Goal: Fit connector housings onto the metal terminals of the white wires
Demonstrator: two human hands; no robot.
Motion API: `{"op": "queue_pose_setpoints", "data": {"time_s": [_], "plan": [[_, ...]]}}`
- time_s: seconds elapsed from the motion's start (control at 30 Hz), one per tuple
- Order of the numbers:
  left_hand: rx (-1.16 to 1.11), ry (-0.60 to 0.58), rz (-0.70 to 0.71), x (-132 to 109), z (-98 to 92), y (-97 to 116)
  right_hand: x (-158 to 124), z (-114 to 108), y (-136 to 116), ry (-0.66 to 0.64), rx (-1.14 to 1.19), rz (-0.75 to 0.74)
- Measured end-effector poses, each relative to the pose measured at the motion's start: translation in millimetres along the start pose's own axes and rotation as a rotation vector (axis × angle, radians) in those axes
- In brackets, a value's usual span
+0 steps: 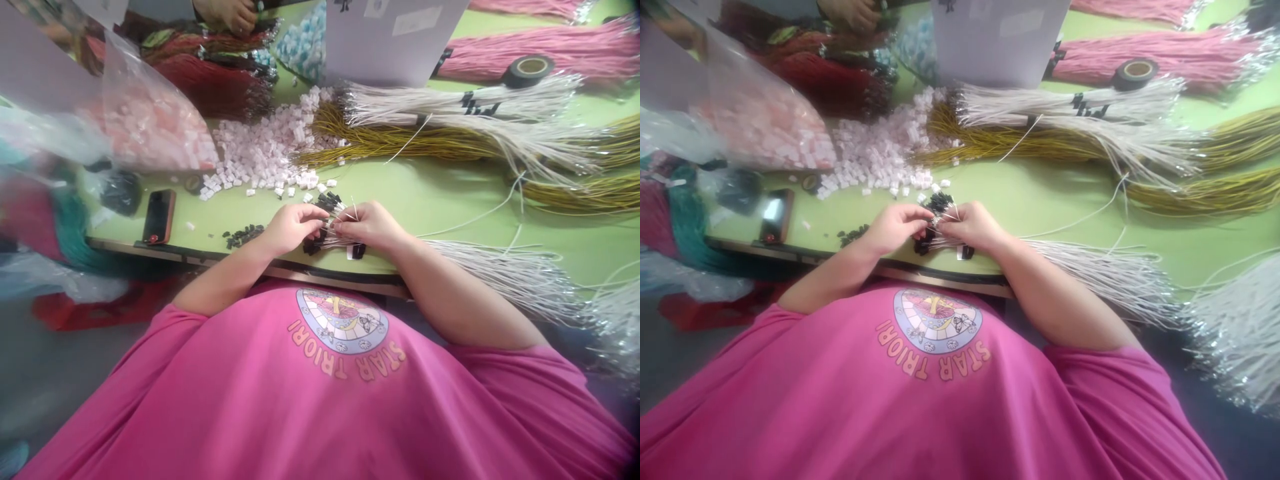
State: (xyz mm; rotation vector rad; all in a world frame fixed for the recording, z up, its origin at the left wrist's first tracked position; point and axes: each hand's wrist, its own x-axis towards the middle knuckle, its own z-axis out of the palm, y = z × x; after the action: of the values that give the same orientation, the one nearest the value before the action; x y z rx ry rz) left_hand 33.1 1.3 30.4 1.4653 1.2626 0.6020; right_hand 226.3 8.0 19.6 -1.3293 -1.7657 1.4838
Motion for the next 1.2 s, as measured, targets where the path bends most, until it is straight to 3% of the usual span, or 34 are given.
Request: {"op": "queue_pose_setpoints", "data": {"time_s": [0.43,0.6,0.67,0.87,1.07,1.2], "plan": [[0.032,0.035,0.060,2.1,1.5,-9.2,0.5,0.5,0.7,-0.052,0.012,-0.035],[0.211,0.040,0.294,3.0,2.6,-9.7,-0.8,2.0,-0.4,-0.099,0.093,0.008],[0.265,0.047,0.341,3.3,2.4,-10.4,-0.9,1.1,-1.2,-0.089,0.076,0.022],[0.287,0.072,0.294,3.2,3.5,-10.8,0.8,-2.6,0.1,-0.052,-0.022,0.011],[0.398,0.070,0.375,4.4,6.7,-11.4,0.2,-0.8,2.6,-0.069,0.031,0.026],[0.473,0.075,0.432,0.0,3.9,-11.9,2.2,-1.9,4.4,-0.005,-0.020,-0.019]]}}
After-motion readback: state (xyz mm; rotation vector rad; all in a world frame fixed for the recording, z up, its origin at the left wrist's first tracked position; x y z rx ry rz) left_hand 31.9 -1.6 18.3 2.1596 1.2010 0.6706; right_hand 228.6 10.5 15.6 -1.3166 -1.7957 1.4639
